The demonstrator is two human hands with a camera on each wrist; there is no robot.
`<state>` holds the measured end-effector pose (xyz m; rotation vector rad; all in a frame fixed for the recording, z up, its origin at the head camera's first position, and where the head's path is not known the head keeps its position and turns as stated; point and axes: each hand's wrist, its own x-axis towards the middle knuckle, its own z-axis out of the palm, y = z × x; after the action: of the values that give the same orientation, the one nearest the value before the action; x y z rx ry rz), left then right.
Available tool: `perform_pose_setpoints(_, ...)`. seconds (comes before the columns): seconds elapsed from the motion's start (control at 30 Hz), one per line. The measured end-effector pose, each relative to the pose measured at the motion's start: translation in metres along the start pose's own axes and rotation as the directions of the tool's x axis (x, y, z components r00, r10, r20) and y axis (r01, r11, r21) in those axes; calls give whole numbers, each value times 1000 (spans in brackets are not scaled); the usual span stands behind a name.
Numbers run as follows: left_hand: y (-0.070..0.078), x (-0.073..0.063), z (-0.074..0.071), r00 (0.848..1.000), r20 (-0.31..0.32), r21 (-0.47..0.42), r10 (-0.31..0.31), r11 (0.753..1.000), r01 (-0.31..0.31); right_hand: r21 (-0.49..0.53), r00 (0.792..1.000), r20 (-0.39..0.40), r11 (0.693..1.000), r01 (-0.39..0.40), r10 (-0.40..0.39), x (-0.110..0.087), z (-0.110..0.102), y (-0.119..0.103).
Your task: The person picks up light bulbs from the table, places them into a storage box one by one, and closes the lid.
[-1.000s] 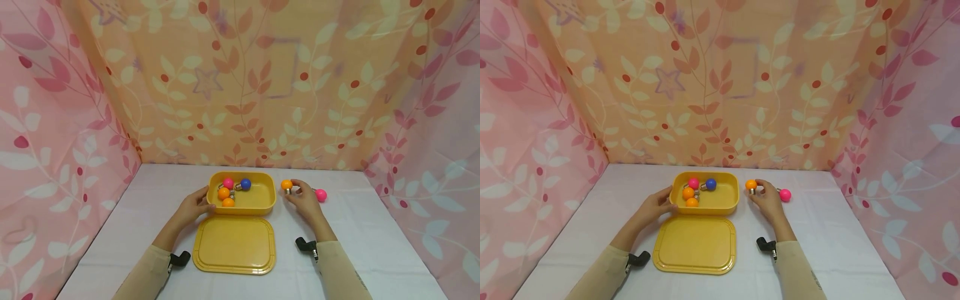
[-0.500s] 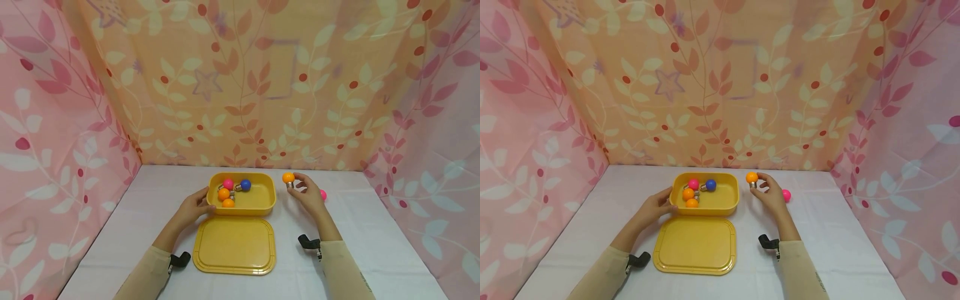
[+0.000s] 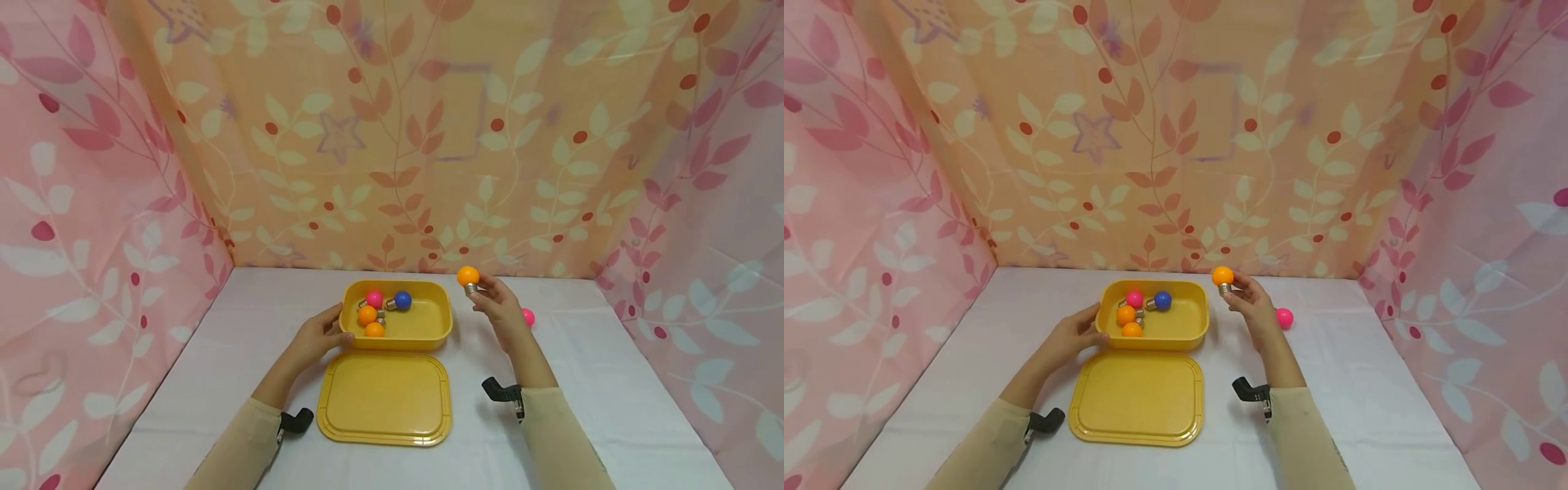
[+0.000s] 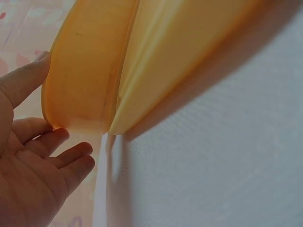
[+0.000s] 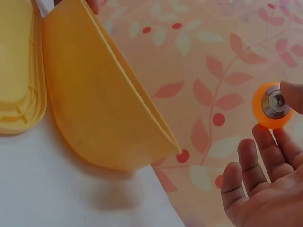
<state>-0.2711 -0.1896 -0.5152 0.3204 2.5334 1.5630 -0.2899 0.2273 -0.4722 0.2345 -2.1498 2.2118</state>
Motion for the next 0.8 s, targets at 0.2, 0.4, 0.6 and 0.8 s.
perform_pose_setpoints(0.2, 1, 0, 0, 1000, -5, 4, -2, 1000, 2, -29, 994, 104, 999, -36, 39, 11, 9, -9)
perform_pose_setpoints(0.4, 3, 0, -1, 1000, -5, -5, 12, 1000, -12, -43, 979, 184, 996, -79, 85, 24, 16, -13)
perform_pose_setpoints(0.6, 0, 1, -1, 999, -1, -6, 33, 999, -33, -122, 961, 253, 989, -88, 116, 38, 24, -19)
perform_pose_setpoints(0.8, -2, 1, 0, 999, 1, -19, 39, 999, -39, -209, 931, 329, 974, -91, 157, 53, 35, -27)
